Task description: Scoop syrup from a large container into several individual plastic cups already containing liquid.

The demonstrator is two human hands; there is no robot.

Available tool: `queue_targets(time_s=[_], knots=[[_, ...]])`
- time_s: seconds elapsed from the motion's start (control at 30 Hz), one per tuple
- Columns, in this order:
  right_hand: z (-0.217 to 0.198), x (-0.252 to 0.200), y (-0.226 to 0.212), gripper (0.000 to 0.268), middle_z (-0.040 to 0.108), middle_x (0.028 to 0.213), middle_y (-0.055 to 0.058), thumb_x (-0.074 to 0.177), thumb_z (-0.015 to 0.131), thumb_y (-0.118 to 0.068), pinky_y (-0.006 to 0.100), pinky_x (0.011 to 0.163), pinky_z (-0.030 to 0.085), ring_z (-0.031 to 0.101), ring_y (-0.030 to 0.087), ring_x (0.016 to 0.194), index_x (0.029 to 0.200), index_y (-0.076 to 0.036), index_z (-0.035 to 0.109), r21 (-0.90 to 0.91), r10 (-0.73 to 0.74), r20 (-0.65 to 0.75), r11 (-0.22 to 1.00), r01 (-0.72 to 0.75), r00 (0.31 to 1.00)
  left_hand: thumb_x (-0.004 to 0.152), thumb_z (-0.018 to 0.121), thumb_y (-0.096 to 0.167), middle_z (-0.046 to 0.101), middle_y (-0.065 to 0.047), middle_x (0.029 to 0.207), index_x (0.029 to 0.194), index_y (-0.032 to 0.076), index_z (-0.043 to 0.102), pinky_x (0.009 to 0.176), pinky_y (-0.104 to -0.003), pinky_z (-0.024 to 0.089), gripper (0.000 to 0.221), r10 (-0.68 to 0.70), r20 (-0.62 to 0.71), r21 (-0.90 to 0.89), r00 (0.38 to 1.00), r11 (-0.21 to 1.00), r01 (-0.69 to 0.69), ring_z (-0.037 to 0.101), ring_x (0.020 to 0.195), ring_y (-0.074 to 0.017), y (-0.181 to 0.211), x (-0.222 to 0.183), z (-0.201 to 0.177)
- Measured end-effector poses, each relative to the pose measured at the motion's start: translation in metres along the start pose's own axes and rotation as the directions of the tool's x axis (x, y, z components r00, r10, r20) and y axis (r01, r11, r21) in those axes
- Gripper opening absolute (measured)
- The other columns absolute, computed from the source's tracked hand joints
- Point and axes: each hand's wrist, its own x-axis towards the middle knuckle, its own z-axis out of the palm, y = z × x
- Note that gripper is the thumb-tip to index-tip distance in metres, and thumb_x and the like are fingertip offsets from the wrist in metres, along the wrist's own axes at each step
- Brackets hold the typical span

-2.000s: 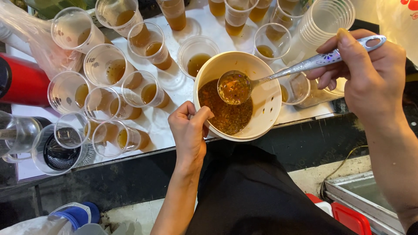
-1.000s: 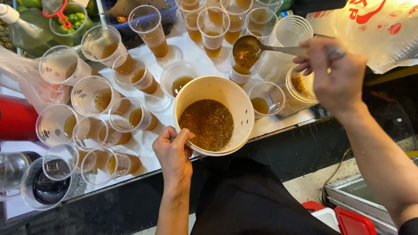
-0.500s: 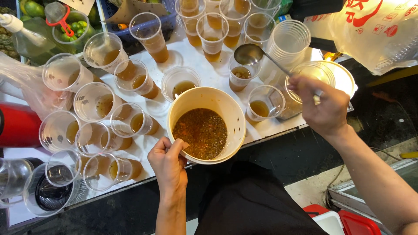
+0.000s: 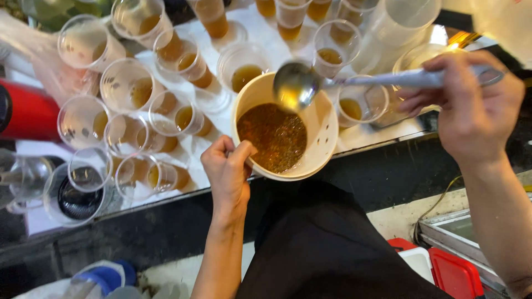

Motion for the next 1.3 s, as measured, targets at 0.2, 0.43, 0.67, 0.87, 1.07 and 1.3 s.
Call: queue_targets(time_s=[0.2, 0.43, 0.67, 0.87, 1.07, 1.3], knots=[[0.053, -0.007, -0.001, 0.016, 0.076, 0.102, 0.015, 0.103, 0.062, -0.009, 0.031, 0.076, 0.066, 0.078, 0.023, 0.088, 0.117, -0.002, 0.066, -0.287, -0.148, 0.428, 0.913, 0.289, 0.892, 0.073, 0.068, -0.006, 0.047, 0.002, 0.055, 0.059, 0.011, 0.041, 0.038, -0.023, 0.024, 0.034, 0.045, 0.079, 0.014, 0.996, 0.999, -0.046, 0.036, 0.043, -0.0047, 0.007, -0.007, 0.001], [0.091, -0.002, 0.007, 0.023, 0.076, 0.104, 0.011, 0.091, 0.074, -0.009, 0.035, 0.075, 0.063, 0.076, 0.024, 0.089, 0.113, -0.006, 0.07, -0.248, -0.323, 0.668, 0.753, 0.61, 0.671, 0.073, 0.068, -0.005, 0.048, 0.002, 0.053, 0.058, 0.01, 0.043, 0.038, -0.023, 0.028, 0.033, 0.031, 0.124, 0.054, 0.992, 0.998, -0.038, 0.039, 0.042, -0.005, 0.017, -0.016, 0.003], [0.088, -0.001, 0.011, 0.021, 0.077, 0.1, 0.014, 0.106, 0.057, -0.012, 0.028, 0.065, 0.064, 0.079, 0.019, 0.083, 0.119, 0.001, 0.067, -0.324, 0.038, 0.462, 0.937, 0.128, 0.886, 0.074, 0.068, -0.004, 0.048, 0.001, 0.052, 0.058, 0.01, 0.043, 0.038, -0.023, 0.028, 0.033, 0.021, 0.127, 0.05, 0.992, 0.998, -0.027, 0.039, 0.042, -0.0052, 0.018, -0.017, -0.002], [0.073, 0.008, -0.006, 0.029, 0.074, 0.092, 0.017, 0.115, 0.047, -0.019, 0.025, 0.065, 0.062, 0.077, 0.019, 0.08, 0.118, 0.006, 0.062, -0.122, 0.215, 0.232, 0.974, -0.191, 0.949, 0.074, 0.068, -0.004, 0.049, 0.001, 0.053, 0.058, 0.01, 0.044, 0.039, -0.023, 0.028, 0.032, 0.015, 0.126, 0.043, 0.992, 0.999, -0.021, 0.039, 0.042, -0.0048, 0.017, -0.014, -0.002], [0.064, 0.007, -0.016, 0.03, 0.073, 0.093, 0.016, 0.12, 0.048, -0.021, 0.023, 0.068, 0.058, 0.074, 0.017, 0.081, 0.119, 0.005, 0.064, -0.147, 0.18, 0.154, 0.976, -0.158, 0.972, 0.074, 0.068, -0.005, 0.048, 0.002, 0.054, 0.058, 0.01, 0.042, 0.038, -0.023, 0.026, 0.034, 0.026, 0.127, 0.008, 0.992, 1.0, -0.027, 0.038, 0.042, -0.0044, 0.013, -0.008, -0.002], [0.056, 0.014, -0.004, 0.029, 0.073, 0.091, 0.016, 0.119, 0.046, -0.019, 0.022, 0.066, 0.057, 0.071, 0.015, 0.075, 0.118, 0.005, 0.063, -0.145, 0.233, 0.109, 0.965, -0.216, 0.966, 0.074, 0.068, -0.006, 0.046, 0.003, 0.053, 0.058, 0.011, 0.041, 0.038, -0.023, 0.025, 0.035, 0.024, 0.142, -0.01, 0.99, 1.0, -0.023, 0.037, 0.042, -0.004, 0.014, -0.006, 0.001]])
